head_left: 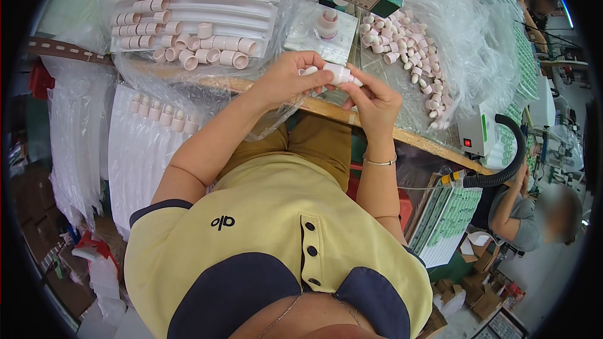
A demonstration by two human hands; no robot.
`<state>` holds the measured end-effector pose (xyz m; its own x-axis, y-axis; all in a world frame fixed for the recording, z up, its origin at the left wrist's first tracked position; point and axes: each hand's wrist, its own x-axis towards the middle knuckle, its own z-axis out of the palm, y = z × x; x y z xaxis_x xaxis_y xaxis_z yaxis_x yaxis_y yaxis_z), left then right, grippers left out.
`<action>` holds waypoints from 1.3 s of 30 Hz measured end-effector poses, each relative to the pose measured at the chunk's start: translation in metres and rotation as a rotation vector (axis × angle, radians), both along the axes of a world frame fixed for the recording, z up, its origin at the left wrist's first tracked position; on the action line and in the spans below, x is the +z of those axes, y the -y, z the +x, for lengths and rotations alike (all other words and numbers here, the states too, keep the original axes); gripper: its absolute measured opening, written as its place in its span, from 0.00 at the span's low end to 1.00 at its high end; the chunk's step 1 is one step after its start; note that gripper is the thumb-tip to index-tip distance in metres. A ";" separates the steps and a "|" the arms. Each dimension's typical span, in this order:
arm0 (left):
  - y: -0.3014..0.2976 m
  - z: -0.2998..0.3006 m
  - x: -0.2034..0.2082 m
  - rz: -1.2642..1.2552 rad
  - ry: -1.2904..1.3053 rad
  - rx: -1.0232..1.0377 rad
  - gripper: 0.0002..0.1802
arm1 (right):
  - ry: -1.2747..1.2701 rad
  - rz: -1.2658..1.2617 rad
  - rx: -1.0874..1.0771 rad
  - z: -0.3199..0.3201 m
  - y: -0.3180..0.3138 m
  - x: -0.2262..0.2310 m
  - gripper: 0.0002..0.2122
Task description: Manually assemble and organize small plastic components into packaging trays.
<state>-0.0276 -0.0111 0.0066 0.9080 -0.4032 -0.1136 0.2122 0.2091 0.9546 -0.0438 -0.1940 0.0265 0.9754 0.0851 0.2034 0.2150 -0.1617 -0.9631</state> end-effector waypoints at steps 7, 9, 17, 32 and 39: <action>0.000 0.010 0.003 -0.156 -0.166 -0.064 0.10 | -0.049 -0.108 0.027 0.008 0.004 0.012 0.10; 0.005 0.007 0.008 -0.041 0.005 0.025 0.10 | -0.033 -0.090 0.017 0.009 0.002 0.007 0.10; 0.005 0.015 0.008 0.290 0.336 0.193 0.19 | -0.089 0.042 0.004 0.014 -0.004 0.000 0.11; -0.047 0.034 0.009 -0.804 -0.159 0.396 0.24 | 0.188 -0.219 -0.163 0.100 -0.025 -0.023 0.09; -0.041 0.002 -0.002 -1.155 -0.557 0.317 0.22 | 0.222 -0.607 -0.121 0.083 -0.014 -0.028 0.17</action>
